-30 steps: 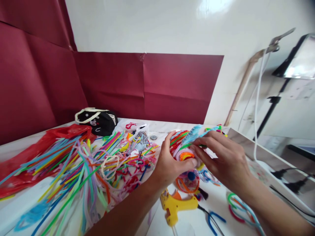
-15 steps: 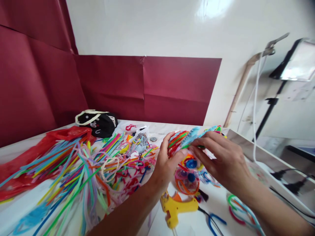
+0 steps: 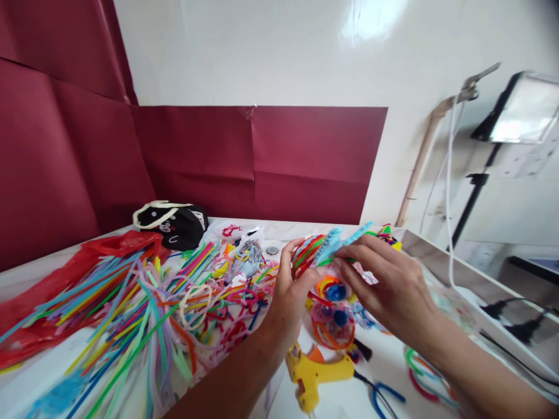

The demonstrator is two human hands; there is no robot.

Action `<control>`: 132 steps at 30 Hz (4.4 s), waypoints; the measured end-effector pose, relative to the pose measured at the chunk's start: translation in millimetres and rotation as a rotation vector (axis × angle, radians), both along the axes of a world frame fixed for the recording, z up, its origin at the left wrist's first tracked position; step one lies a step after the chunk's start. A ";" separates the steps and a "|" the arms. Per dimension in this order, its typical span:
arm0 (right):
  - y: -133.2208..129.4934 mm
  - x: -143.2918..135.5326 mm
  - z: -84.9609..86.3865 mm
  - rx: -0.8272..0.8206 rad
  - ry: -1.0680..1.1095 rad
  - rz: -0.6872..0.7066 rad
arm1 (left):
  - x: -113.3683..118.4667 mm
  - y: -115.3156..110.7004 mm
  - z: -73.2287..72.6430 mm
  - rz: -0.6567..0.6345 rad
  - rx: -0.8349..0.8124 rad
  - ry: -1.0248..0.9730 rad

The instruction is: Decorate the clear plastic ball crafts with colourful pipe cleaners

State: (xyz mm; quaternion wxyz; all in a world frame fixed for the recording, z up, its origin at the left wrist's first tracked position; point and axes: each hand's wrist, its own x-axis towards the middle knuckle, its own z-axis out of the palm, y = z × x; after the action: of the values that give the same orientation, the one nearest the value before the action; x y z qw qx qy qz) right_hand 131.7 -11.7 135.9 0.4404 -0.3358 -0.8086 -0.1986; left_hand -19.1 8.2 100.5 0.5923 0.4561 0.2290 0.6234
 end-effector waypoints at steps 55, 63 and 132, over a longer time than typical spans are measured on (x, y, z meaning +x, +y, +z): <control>9.5 26.2 -11.2 -0.511 0.660 -0.028 | 0.7 2.5 -3.0 -0.116 -0.073 -0.066; 10.1 28.9 -13.9 -0.484 0.642 -0.012 | 0.1 4.6 -5.6 -0.141 -0.072 -0.078; 8.0 23.0 -16.3 -0.858 1.222 0.237 | 5.1 1.7 -7.5 -0.236 -0.184 -0.247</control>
State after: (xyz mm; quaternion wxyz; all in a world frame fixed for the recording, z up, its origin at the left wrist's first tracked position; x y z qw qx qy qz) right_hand 154.7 -3.7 119.6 0.6594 -0.4391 -0.4577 0.4037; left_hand -14.0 10.0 92.9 0.7242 0.3436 0.1557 0.5773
